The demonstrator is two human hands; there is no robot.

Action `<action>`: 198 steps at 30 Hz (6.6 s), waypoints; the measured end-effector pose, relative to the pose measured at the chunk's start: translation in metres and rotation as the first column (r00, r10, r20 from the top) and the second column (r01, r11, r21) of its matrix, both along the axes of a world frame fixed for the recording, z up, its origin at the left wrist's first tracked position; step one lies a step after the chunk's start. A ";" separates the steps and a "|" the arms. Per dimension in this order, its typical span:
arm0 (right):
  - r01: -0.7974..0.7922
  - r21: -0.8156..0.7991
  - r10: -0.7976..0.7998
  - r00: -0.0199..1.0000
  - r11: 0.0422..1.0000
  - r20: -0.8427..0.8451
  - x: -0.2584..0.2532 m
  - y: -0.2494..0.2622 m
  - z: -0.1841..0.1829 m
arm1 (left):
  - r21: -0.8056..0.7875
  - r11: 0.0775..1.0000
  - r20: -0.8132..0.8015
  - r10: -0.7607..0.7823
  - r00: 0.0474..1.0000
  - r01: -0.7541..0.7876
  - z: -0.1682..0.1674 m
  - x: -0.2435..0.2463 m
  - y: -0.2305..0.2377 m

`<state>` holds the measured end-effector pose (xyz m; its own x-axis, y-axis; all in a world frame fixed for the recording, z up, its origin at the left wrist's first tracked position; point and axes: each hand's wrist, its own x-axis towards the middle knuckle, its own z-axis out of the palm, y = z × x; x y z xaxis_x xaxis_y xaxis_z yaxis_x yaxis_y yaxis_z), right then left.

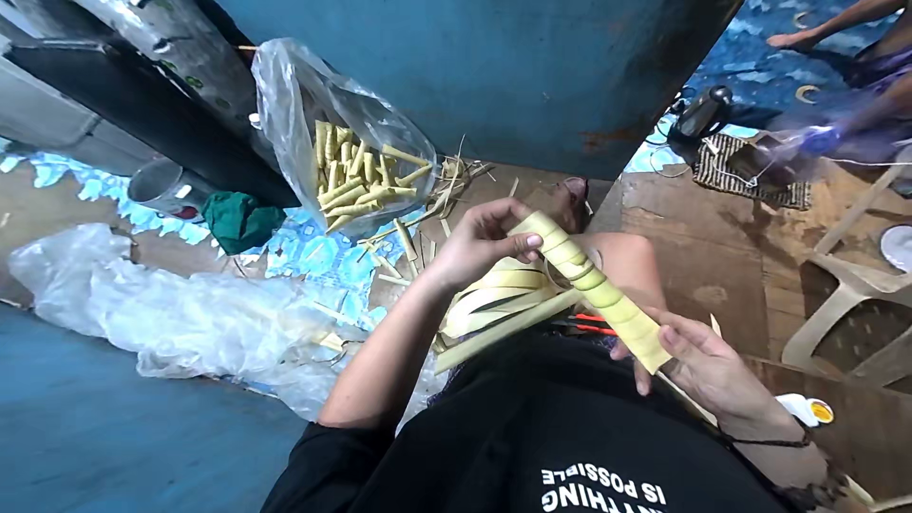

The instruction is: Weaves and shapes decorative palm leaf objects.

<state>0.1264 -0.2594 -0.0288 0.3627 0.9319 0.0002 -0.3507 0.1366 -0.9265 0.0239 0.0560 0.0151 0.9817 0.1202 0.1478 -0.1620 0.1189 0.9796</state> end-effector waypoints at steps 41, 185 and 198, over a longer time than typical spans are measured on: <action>0.408 -0.827 0.762 0.363 0.387 0.536 0.091 0.168 -0.148 | -0.407 0.896 0.061 0.222 0.973 -0.179 -0.055 -0.073 0.020; 0.264 -0.551 0.299 0.619 0.792 0.726 0.129 0.178 0.072 | 0.780 0.625 -0.586 0.729 0.354 0.005 -0.150 -0.146 0.085; -0.157 -0.652 0.641 0.450 0.742 0.622 0.045 0.193 0.026 | 0.745 0.662 -0.544 0.674 0.500 -0.081 -0.155 -0.150 0.054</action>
